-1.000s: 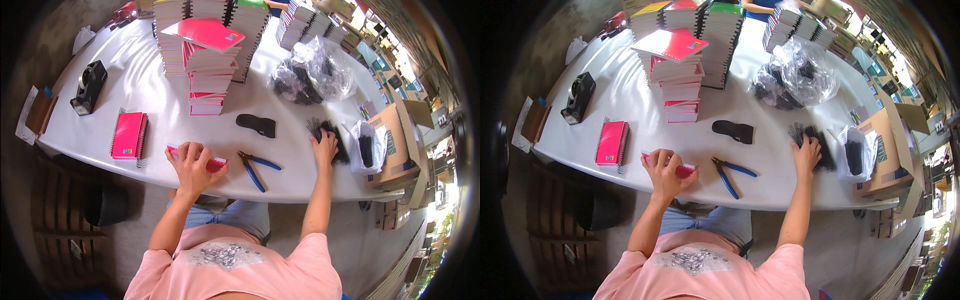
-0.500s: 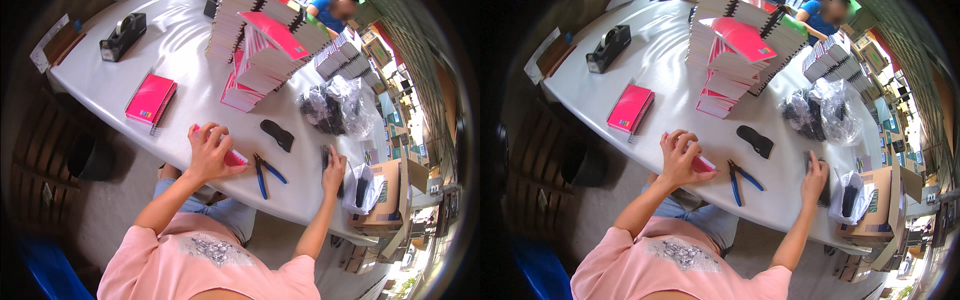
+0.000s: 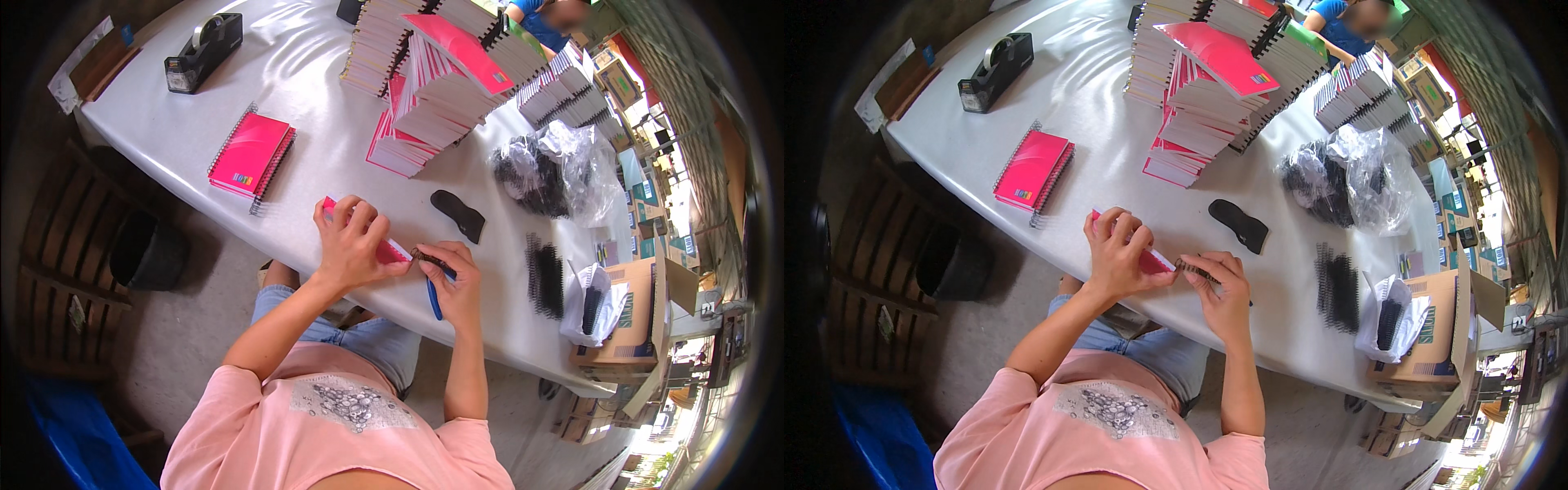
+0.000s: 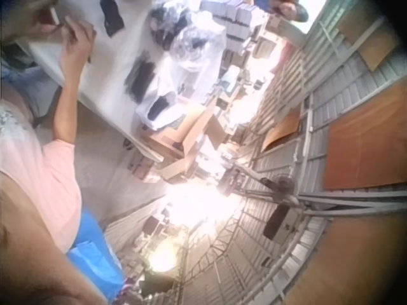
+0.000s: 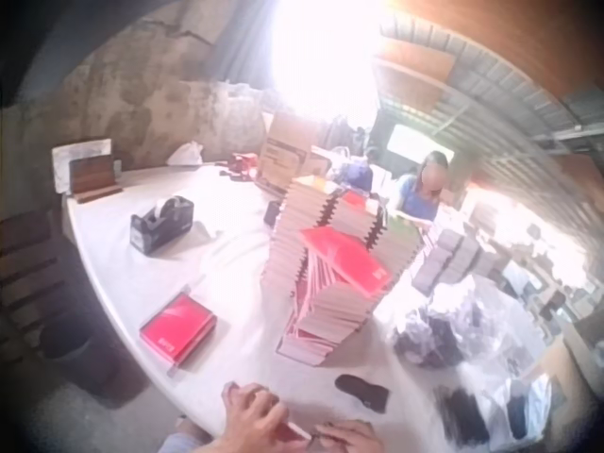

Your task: The person uses pliers to cut and crimp the ends of metal spiral coils on small pink notebooks, then places the finished notebooks onto a stack.

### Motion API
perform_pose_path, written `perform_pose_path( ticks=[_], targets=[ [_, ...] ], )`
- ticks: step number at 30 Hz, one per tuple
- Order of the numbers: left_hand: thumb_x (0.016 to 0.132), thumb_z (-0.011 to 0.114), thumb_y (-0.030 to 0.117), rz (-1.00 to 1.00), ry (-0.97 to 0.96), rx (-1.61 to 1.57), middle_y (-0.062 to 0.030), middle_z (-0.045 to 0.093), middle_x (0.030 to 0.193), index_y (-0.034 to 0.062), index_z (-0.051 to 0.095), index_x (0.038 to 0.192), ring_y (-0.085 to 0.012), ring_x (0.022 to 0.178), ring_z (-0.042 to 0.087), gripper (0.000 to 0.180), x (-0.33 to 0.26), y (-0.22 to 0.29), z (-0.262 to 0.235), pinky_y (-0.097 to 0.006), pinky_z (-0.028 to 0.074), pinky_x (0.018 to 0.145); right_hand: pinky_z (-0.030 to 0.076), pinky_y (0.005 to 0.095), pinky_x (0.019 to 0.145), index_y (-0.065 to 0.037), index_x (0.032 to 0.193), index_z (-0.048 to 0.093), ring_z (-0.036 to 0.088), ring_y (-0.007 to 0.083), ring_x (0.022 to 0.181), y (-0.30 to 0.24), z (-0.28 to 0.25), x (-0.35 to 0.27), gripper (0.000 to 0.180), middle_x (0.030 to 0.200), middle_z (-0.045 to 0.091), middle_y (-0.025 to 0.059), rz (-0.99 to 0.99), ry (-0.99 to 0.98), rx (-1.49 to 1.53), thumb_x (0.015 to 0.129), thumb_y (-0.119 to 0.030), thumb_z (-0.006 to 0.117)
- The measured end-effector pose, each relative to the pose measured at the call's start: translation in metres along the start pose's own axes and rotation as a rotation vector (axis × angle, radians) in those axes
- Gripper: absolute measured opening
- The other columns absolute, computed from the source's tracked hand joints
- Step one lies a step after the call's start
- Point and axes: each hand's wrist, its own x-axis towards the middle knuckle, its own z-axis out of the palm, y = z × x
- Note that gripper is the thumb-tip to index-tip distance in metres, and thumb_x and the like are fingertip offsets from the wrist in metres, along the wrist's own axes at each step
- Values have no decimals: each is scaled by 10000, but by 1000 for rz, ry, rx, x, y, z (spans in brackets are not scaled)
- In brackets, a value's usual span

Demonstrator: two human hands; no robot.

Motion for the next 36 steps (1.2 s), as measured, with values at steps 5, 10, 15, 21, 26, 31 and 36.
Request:
perform_pose_path(
  ticks=[5, 10, 15, 21, 26, 31, 36],
  targets=[
    [473, 740, 493, -2, -30, 3, -54, 451, 856, 133, 502, 692, -288, 981, 429, 484, 1, 0, -1, -527, 252, 880, 449, 297, 761, -99, 902, 732, 532, 184, 856, 1, 4, -1, 210, 882, 597, 36, -10, 93, 28, 707, -22, 739],
    [513, 706, 547, -3, -27, 3, -50, 450, 858, 123, 518, 719, -279, 981, 433, 508, 1, 1, -2, -545, 248, 868, 455, 292, 758, -89, 878, 733, 534, 173, 871, 6, 6, -2, 208, 867, 597, 37, -13, 127, 25, 693, 5, 743],
    [566, 673, 606, -6, -68, -16, -40, 455, 869, 117, 536, 765, -262, 983, 445, 546, 1, 0, -4, -559, 249, 849, 459, 258, 669, -55, 1026, 687, 539, 137, 717, 19, -7, -1, 319, 857, 585, 47, -70, -222, 235, 716, 2, 738],
    [598, 651, 653, 40, -149, 21, -34, 474, 903, 136, 546, 835, -247, 993, 446, 579, 2, -4, -10, -533, 263, 836, 443, 224, 602, -50, 1190, 592, 501, 64, 674, -14, -15, 5, 345, 828, 531, 16, 405, -277, 508, 849, -47, 647],
    [671, 627, 631, 71, -208, 12, -21, 486, 920, 144, 552, 892, -228, 999, 453, 540, 0, -9, -14, -507, 277, 837, 441, 227, 601, -44, 1153, 611, 508, 80, 676, -8, -10, 2, 274, 814, 525, 14, 34, -217, 178, 881, -73, 609],
    [675, 646, 613, 76, -236, -35, -22, 490, 909, 150, 553, 864, -230, 987, 466, 509, 4, -8, -21, -499, 288, 834, 443, 241, 600, -35, 1085, 647, 512, 93, 665, 0, -34, 25, 229, 765, 543, 26, 304, -546, 305, 858, -60, 630],
    [658, 677, 594, 52, -253, -73, -32, 491, 890, 142, 549, 808, -236, 980, 472, 493, 9, -5, -22, -495, 300, 823, 456, 243, 576, -49, 1169, 600, 527, 114, 582, 9, -34, 32, 257, 801, 626, 61, 135, -633, 105, 957, -136, 484]
  ],
)
